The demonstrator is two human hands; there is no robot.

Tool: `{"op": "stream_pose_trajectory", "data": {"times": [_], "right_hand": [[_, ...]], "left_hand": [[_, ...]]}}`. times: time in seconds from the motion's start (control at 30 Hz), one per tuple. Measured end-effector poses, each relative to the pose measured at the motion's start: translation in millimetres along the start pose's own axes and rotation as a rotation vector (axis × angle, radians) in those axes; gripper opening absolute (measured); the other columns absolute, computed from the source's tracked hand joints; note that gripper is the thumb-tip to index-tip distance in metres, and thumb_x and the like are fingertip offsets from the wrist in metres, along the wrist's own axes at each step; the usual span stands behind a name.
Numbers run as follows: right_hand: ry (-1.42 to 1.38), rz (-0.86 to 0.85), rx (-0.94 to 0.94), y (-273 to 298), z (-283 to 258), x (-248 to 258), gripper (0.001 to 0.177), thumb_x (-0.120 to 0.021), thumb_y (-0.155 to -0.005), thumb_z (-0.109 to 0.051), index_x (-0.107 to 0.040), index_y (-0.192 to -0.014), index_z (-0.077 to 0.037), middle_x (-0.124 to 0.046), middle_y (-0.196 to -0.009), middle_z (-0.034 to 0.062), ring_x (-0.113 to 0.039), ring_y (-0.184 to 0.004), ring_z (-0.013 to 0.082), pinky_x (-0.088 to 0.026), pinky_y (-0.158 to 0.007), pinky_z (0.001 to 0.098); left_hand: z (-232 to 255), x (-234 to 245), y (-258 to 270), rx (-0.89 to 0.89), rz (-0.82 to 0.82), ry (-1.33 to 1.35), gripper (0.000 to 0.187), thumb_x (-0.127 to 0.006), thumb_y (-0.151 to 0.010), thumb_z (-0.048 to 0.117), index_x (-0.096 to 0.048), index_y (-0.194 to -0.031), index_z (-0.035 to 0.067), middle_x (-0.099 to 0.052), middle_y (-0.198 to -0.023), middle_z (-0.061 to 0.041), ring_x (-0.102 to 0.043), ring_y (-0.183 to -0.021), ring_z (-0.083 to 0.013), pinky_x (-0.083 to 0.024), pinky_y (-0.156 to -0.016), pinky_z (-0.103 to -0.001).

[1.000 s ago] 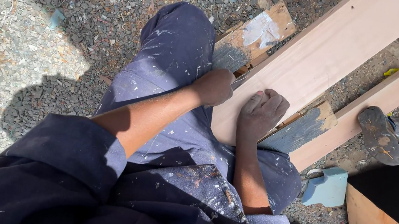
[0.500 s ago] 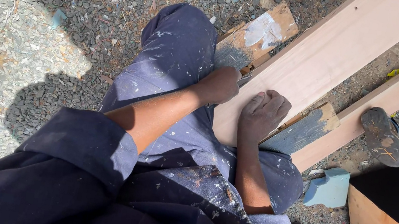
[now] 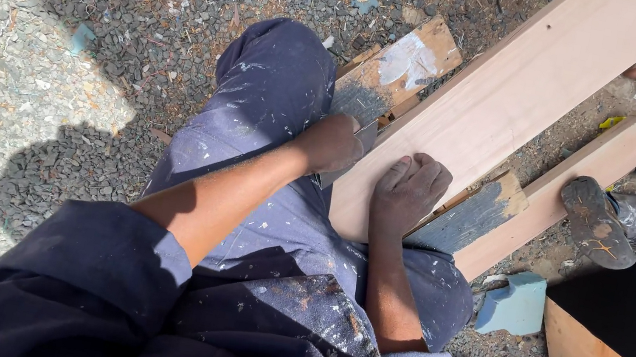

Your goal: The person manually sands a wooden plank with sandpaper to smooth its surface.

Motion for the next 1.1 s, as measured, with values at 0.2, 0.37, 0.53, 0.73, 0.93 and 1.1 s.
{"op": "stream_pose_trajectory", "data": {"times": [0.2,0.37,0.53,0.73,0.93,1.1], "right_hand": [[-0.010,-0.003,0.005,0.3,-3.7,5.4,0.012,-0.061,-0.097,-0.015,-0.058,-0.107,-0.009,-0.047,-0.098,0.0108,-0.056,-0.088,0.0367,-0.049,-0.082,0.0485],[-0.008,-0.001,-0.007,-1.2,-6.8,5.2,0.012,-0.061,-0.097,-0.015,-0.059,-0.106,-0.008,-0.048,-0.098,0.0118,-0.057,-0.089,0.0378,-0.049,-0.082,0.0490],[-0.007,-0.001,-0.001,0.5,-0.8,0.7,0.012,-0.060,-0.097,-0.014,-0.058,-0.107,-0.008,-0.047,-0.099,0.0127,-0.057,-0.093,0.0403,-0.050,-0.084,0.0506],[0.020,-0.003,-0.003,5.5,0.7,-0.4,0.013,-0.061,-0.097,-0.015,-0.058,-0.107,-0.008,-0.048,-0.102,0.0128,-0.059,-0.099,0.0404,-0.050,-0.087,0.0498],[0.026,-0.010,-0.002,-0.6,-2.6,-0.3,0.013,-0.060,-0.097,-0.014,-0.057,-0.107,-0.008,-0.048,-0.101,0.0138,-0.058,-0.100,0.0412,-0.050,-0.088,0.0506],[0.030,-0.019,0.002,-0.1,-4.7,2.2,0.013,-0.059,-0.097,-0.013,-0.056,-0.108,-0.008,-0.048,-0.102,0.0131,-0.058,-0.101,0.0410,-0.050,-0.088,0.0507]], "left_hand": [[14.0,1.6,8.4,0.170,-0.154,-0.137,0.038,-0.057,-0.076,0.020,-0.077,-0.098,-0.003,-0.074,-0.078,-0.019,-0.079,-0.087,-0.0329,-0.062,-0.079,-0.037],[14.0,1.3,-11.7,0.480,-0.329,-0.063,0.050,-0.060,-0.080,0.032,-0.077,-0.121,0.008,-0.079,-0.083,-0.004,-0.078,-0.085,-0.0134,-0.056,-0.075,-0.013],[34.8,12.3,22.3,0.056,-0.256,-0.354,0.034,-0.058,-0.080,0.023,-0.079,-0.101,0.006,-0.076,-0.080,-0.008,-0.078,-0.082,-0.0259,-0.061,-0.075,-0.027],[27.7,0.2,13.1,0.054,-0.088,-0.177,0.027,-0.052,-0.087,0.016,-0.071,-0.095,-0.002,-0.072,-0.082,-0.018,-0.073,-0.079,-0.0334,-0.057,-0.073,-0.039],[16.0,26.5,11.0,0.078,-0.268,0.273,0.017,-0.056,-0.086,0.011,-0.064,-0.072,0.007,-0.064,-0.064,-0.011,-0.063,-0.056,-0.0194,-0.050,-0.057,-0.036],[41.4,11.8,27.3,-0.019,-0.044,-0.121,0.032,-0.050,-0.088,0.006,-0.065,-0.108,-0.013,-0.070,-0.097,-0.033,-0.073,-0.083,-0.0394,-0.058,-0.077,-0.046]]}}
Point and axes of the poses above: each hand's wrist, its own y-axis away from the middle knuckle, its own x-axis out of the back of the hand, z = x × y, the point moved 4 cm from there along -y, towards the middle knuckle
